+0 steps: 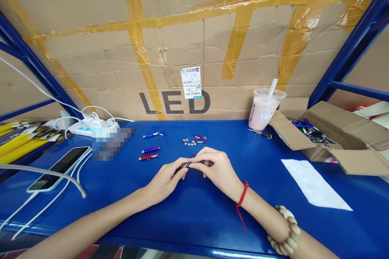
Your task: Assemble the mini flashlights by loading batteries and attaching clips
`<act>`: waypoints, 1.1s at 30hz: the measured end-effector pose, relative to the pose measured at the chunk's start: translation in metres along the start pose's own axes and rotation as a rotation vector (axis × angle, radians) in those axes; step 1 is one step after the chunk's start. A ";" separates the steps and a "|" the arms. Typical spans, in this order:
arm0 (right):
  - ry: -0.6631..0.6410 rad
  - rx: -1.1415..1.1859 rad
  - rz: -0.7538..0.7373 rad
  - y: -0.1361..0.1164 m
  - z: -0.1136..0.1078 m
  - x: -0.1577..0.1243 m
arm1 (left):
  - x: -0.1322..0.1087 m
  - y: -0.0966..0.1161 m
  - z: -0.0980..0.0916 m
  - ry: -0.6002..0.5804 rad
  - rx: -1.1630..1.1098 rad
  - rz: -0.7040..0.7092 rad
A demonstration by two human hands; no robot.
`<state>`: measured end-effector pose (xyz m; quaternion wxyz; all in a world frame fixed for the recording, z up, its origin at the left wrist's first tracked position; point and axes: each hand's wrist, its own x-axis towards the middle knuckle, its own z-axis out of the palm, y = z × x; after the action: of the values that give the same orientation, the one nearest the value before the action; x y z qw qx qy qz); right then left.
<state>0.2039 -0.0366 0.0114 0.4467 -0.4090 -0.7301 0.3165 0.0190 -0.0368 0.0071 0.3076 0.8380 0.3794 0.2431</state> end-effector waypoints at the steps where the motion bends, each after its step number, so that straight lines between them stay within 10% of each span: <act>1: 0.001 -0.010 -0.003 0.000 0.000 0.000 | 0.000 0.000 0.000 -0.003 -0.001 0.004; 33: -0.129 -0.391 -0.251 0.006 -0.009 -0.004 | -0.002 0.002 0.002 -0.030 0.066 0.024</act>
<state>0.2151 -0.0368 0.0087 0.3471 -0.3727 -0.8497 0.1365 0.0196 -0.0400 0.0069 0.2827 0.8557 0.3726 0.2215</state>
